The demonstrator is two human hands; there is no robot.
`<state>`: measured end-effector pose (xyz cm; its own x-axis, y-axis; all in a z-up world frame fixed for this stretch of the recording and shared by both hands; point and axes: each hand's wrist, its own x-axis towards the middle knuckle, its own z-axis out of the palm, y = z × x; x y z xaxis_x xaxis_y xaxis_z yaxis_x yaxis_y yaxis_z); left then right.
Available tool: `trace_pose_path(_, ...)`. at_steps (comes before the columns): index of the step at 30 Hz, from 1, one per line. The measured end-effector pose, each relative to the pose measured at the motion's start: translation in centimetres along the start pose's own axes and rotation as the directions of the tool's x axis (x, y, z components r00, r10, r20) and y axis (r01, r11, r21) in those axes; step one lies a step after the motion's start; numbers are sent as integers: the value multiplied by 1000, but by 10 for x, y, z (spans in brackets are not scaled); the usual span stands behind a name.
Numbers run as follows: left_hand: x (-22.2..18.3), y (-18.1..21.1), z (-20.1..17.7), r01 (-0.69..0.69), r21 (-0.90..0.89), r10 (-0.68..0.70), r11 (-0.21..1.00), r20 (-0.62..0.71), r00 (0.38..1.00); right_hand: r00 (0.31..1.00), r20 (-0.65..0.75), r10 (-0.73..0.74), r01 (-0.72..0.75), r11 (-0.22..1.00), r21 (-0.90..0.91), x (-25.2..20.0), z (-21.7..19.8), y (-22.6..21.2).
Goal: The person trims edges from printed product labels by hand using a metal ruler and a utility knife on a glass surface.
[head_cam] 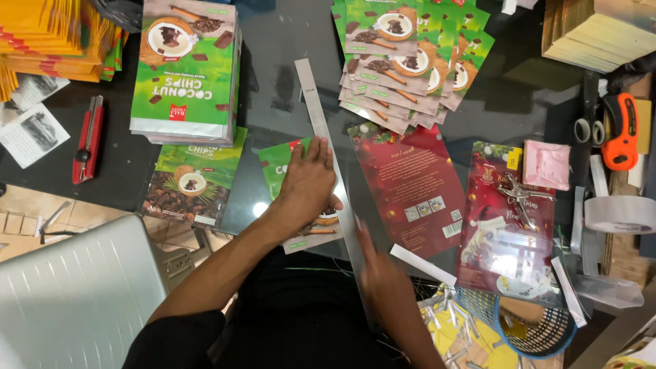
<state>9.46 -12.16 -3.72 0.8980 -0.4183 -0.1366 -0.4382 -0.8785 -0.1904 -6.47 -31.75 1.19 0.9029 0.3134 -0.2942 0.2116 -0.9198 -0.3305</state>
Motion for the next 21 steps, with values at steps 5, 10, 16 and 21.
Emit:
trace_pose_path(5,7,5,3,12,-20,-10,1000,104,995,901,277,334,-395,896,202,-95,15,43)
trace_pose_path(10,-43,47,1,-134,222,154,966,-73,985,755,207,622,-652,678,340,-117,13,72)
trace_pose_path(16,-97,56,-102,-349,-838,574,420,-53,817,758,-137,637,-278,505,817,-84,18,55)
trace_pose_path(21,-60,14,-31,1,-662,-56,750,-62,996,861,-268,431,-145,715,683,-46,-1,32)
